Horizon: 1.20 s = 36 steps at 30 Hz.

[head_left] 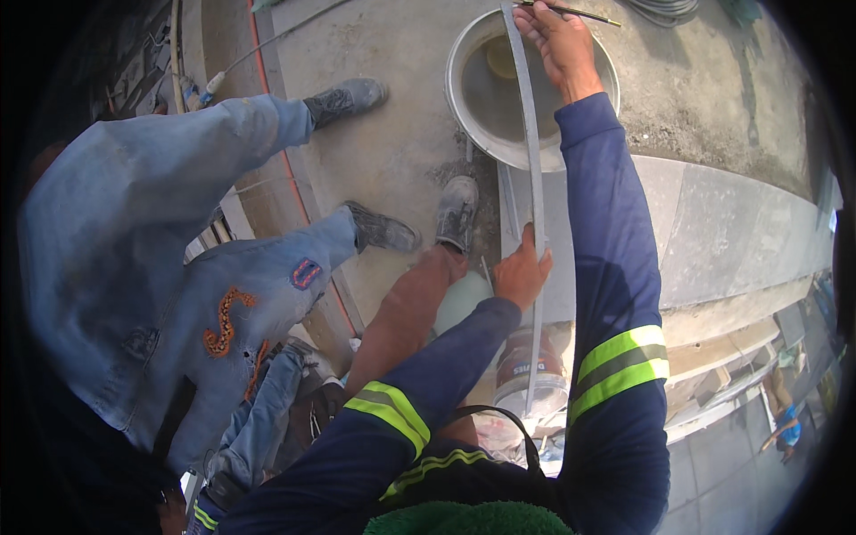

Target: The person sits on the ground at a construction site and uses a pencil to mark a long metal trim piece. They then dip the trim in a bucket of water and continue handling it while other workers are present nearby.

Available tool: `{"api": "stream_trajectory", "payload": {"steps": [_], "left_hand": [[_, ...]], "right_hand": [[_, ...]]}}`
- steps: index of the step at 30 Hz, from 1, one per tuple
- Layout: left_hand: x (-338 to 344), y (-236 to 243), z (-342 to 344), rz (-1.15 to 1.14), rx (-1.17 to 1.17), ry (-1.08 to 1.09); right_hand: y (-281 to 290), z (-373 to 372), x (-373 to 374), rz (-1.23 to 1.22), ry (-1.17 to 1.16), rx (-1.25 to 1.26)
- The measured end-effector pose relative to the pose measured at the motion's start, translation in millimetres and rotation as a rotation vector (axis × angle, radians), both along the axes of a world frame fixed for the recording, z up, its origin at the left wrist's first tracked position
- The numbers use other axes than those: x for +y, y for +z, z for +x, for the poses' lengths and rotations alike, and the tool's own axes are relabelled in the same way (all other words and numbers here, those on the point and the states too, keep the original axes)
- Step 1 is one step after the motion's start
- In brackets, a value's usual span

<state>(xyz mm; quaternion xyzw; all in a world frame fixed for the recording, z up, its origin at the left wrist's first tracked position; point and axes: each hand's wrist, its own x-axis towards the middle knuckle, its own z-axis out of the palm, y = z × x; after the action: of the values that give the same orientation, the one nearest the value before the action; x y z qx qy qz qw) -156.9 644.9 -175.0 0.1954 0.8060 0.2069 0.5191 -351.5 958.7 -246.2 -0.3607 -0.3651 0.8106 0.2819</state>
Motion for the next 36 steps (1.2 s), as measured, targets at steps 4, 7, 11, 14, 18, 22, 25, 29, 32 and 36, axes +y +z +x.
{"api": "stream_trajectory", "payload": {"steps": [4, 7, 11, 14, 18, 22, 25, 29, 32, 36], "left_hand": [[2, 2, -3, -0.026, 0.004, -0.018], [-1, -2, 2, 0.020, 0.030, 0.018], [-3, -7, 5, 0.027, 0.035, 0.021], [0, -2, 2, 0.007, 0.027, -0.002], [-2, -6, 4, 0.026, 0.031, 0.016], [-4, -11, 7, 0.030, 0.041, 0.023], [-4, -12, 7, 0.034, 0.040, 0.026], [-4, -12, 6, 0.014, 0.024, 0.014], [-5, -10, 6, 0.037, 0.053, 0.010], [-5, -12, 8, 0.043, 0.064, 0.012]], "right_hand": [[1, -1, 2, -0.049, 0.012, 0.005], [-3, 2, 5, -0.040, 0.046, -0.015], [-9, 3, 7, 0.023, 0.074, -0.024], [-15, 3, 8, 0.019, 0.072, -0.023], [-13, 4, 7, 0.017, 0.072, 0.020], [-12, 3, 5, 0.058, 0.081, 0.013], [-12, 4, 6, 0.084, 0.087, 0.009], [-9, 6, 5, 0.068, 0.099, 0.017], [-5, 7, 3, 0.064, 0.113, 0.024], [-4, 8, 4, 0.077, 0.131, 0.049]]}}
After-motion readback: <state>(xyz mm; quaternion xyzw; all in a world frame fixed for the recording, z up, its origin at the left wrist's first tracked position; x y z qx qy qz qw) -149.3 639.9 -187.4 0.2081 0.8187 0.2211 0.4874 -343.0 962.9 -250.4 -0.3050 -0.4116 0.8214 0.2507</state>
